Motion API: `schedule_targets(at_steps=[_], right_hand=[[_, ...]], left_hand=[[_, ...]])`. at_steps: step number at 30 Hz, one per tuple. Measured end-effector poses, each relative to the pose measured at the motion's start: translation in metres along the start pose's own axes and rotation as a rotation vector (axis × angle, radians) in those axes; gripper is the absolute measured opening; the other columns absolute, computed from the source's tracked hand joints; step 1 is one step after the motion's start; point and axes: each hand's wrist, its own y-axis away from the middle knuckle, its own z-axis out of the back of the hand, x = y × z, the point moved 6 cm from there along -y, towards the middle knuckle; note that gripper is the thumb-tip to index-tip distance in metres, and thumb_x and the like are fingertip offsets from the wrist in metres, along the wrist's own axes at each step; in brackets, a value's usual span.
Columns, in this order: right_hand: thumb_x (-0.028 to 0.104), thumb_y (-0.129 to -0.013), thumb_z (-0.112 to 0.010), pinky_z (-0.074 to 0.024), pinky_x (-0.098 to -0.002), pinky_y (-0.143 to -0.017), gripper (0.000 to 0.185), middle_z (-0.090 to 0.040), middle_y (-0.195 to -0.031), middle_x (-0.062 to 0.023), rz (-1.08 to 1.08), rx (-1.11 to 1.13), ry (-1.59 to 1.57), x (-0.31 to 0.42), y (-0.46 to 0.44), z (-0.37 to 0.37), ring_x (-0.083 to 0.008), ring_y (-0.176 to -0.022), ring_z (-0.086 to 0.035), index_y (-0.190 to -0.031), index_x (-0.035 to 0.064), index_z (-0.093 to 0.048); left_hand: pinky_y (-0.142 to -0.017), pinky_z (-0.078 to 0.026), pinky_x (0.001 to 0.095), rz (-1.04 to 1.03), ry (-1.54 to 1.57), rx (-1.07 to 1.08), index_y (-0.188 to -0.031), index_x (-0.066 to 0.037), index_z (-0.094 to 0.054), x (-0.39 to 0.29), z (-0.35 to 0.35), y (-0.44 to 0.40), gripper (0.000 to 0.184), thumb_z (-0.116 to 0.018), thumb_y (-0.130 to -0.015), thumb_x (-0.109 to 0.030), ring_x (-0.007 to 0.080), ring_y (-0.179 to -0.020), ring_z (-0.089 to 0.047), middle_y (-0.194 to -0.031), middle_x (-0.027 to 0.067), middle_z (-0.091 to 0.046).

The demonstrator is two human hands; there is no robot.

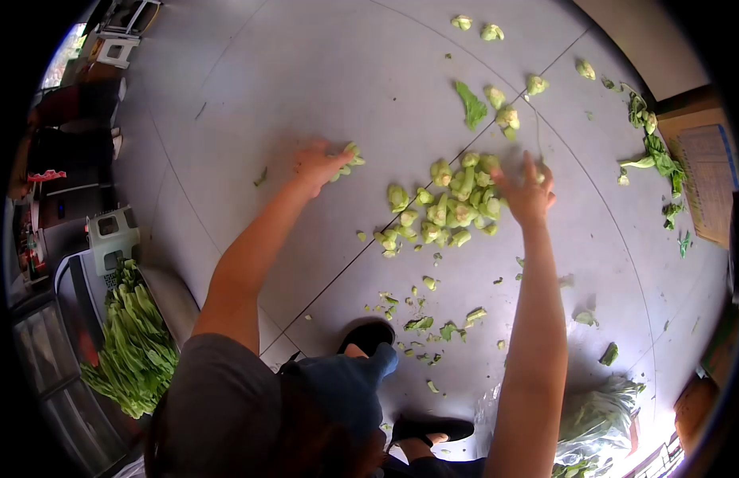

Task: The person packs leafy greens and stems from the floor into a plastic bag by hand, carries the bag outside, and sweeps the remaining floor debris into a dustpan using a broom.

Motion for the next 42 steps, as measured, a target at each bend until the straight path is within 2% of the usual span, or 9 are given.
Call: schedule_targets(at_steps=[3,10,15,22,26,30,35,39,42], right_hand=[[0.064,-0.064,-0.061,-0.0296,-0.0520,-0.093,0.082,-0.010,-0.142,-0.0077,-0.004,-0.004,0.012,0.025,0.013,-0.005,-0.0343,-0.125,-0.016,-0.133,0.0326,-0.031],[0.061,-0.071,-0.055,-0.0287,-0.0522,-0.091,0.062,-0.009,-0.143,-0.0047,-0.071,0.036,0.044,0.046,0.031,-0.025,-0.0310,-0.121,-0.020,-0.125,0.0320,-0.044],[0.053,-0.079,-0.050,-0.0298,-0.0531,-0.091,0.043,-0.022,-0.137,-0.0008,-0.119,-0.119,-0.175,0.040,0.068,-0.056,-0.0330,-0.117,-0.026,-0.111,0.0263,-0.058],[0.039,-0.083,-0.051,-0.0378,-0.0341,-0.091,0.034,-0.042,-0.122,-0.0095,-0.190,-0.068,-0.726,0.019,0.096,-0.061,-0.0220,-0.114,-0.040,-0.109,0.0177,-0.059],[0.033,-0.086,-0.050,-0.0419,-0.0294,-0.084,0.037,-0.057,-0.102,-0.0074,-0.349,0.225,-1.635,-0.003,0.126,-0.073,-0.0179,-0.096,-0.052,-0.110,0.0051,-0.053],[0.053,-0.089,-0.031,-0.0462,-0.0327,-0.077,0.052,-0.055,-0.101,-0.0065,-0.187,0.457,-2.071,-0.013,0.175,-0.059,-0.0201,-0.091,-0.053,-0.107,0.0086,-0.051],[0.054,-0.088,-0.032,-0.0414,-0.0344,-0.088,0.051,-0.054,-0.109,-0.0037,-0.147,0.186,-2.369,-0.048,0.227,-0.043,-0.0198,-0.102,-0.050,-0.112,0.0123,-0.050],[0.054,-0.087,-0.035,-0.0371,-0.0403,-0.094,0.052,-0.052,-0.116,-0.0082,0.020,0.143,-2.605,-0.067,0.239,-0.037,-0.0265,-0.109,-0.046,-0.112,0.0120,-0.051],[0.056,-0.086,-0.035,-0.0322,-0.0473,-0.097,0.053,-0.047,-0.122,-0.0117,0.476,0.365,-2.753,-0.046,0.263,0.019,-0.0346,-0.114,-0.040,-0.113,0.0129,-0.051]], left_hand=[[-0.083,-0.044,0.0399,-0.218,-0.136,-0.160,-0.125,-0.006,-0.041,0.016,0.005,-0.022,0.078,-0.066,-0.068,-0.052,0.0294,-0.115,-0.038,-0.124,0.0188,-0.035],[-0.081,-0.045,0.0396,-0.073,0.191,0.179,-0.132,-0.026,-0.034,-0.042,-0.074,0.049,0.069,-0.059,-0.074,-0.054,0.0316,-0.114,-0.040,-0.126,0.0224,-0.032],[-0.080,-0.043,0.0449,0.002,0.383,0.419,-0.132,-0.024,-0.031,-0.087,-0.135,0.092,0.057,-0.051,-0.084,-0.047,0.0237,-0.108,-0.043,-0.128,0.0075,-0.033],[-0.075,-0.044,0.0348,0.281,0.993,0.742,-0.115,-0.015,-0.048,-0.085,-0.174,0.146,0.038,-0.049,-0.086,-0.039,0.0123,-0.095,-0.050,-0.101,0.0017,-0.055],[-0.082,-0.040,0.0369,-0.297,0.804,0.645,-0.115,-0.011,-0.047,-0.098,-0.164,0.198,0.041,-0.052,-0.083,-0.037,0.0240,-0.105,-0.043,-0.116,0.0113,-0.043],[-0.089,-0.036,0.0400,-0.859,0.147,0.065,-0.121,-0.014,-0.047,-0.092,-0.161,0.261,0.040,-0.053,-0.083,-0.027,0.0322,-0.108,-0.039,-0.123,0.0117,-0.036],[-0.068,-0.042,0.0428,-1.374,-0.170,0.107,-0.117,-0.016,-0.049,-0.098,-0.162,0.316,0.047,-0.059,-0.073,-0.027,0.0304,-0.101,-0.042,-0.115,0.0079,-0.046],[-0.079,-0.035,0.0486,-1.589,-0.231,0.092,-0.116,-0.015,-0.052,-0.103,-0.144,0.373,0.045,-0.060,-0.073,-0.026,0.0307,-0.108,-0.040,-0.122,0.0095,-0.044],[-0.090,-0.027,0.0513,-1.704,-0.144,0.135,-0.117,-0.015,-0.052,-0.112,-0.125,0.404,0.046,-0.060,-0.073,-0.025,0.0312,-0.114,-0.040,-0.126,0.0115,-0.042]])
